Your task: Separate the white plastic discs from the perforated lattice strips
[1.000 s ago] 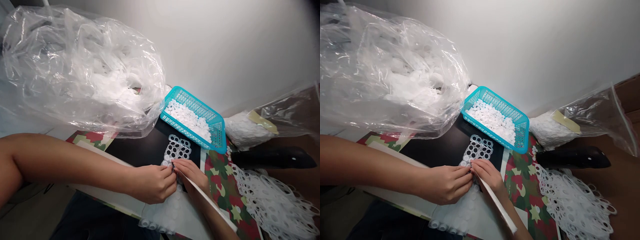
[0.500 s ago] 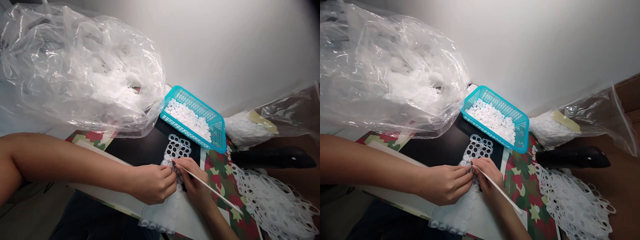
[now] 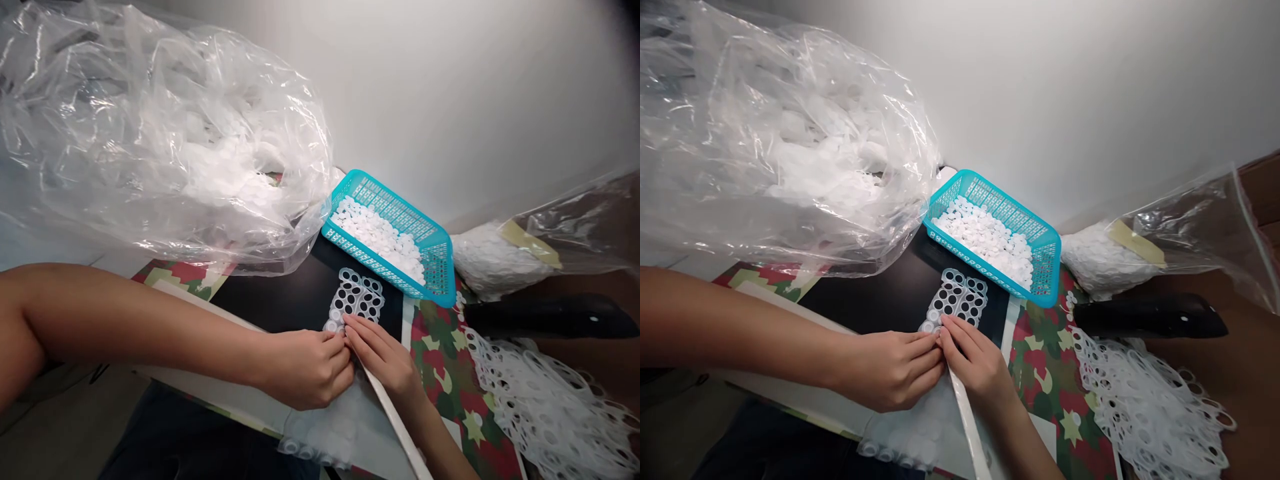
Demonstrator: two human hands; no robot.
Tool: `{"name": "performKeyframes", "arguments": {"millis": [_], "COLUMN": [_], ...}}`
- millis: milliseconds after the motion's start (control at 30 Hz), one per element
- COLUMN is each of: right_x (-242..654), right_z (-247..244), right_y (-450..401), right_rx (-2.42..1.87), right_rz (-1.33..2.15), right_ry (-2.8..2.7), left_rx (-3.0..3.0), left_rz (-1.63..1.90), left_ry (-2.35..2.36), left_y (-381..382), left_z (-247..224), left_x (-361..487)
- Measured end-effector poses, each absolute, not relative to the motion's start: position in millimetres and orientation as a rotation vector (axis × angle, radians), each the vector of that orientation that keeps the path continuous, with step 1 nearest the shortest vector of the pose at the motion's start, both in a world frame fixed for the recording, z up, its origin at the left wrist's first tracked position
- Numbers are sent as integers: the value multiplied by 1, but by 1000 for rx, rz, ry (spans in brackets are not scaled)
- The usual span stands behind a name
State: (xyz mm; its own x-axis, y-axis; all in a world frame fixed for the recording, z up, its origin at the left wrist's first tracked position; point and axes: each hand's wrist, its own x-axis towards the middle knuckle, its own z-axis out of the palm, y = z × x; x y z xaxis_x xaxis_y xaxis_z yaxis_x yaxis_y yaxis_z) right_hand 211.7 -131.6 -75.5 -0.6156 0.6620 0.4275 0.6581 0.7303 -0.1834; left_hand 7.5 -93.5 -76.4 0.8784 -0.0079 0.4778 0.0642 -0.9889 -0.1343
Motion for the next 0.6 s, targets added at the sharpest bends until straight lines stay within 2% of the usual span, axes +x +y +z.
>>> {"name": "performKeyframes", "arguments": {"millis": [333, 600], "right_x": [203, 214], "right_z": [-72, -59], "right_y": [-131, -128], "right_rx": [-1215, -1356], "right_rz": [198, 86], "right_ry": [-2139, -1886], "left_rx": [-2872, -2885], "left_rz": [-801, -776], "left_ry": [-38, -37], "left_y": [-94, -94], "left_z": [-78, -81], "left_x": [5, 5]}}
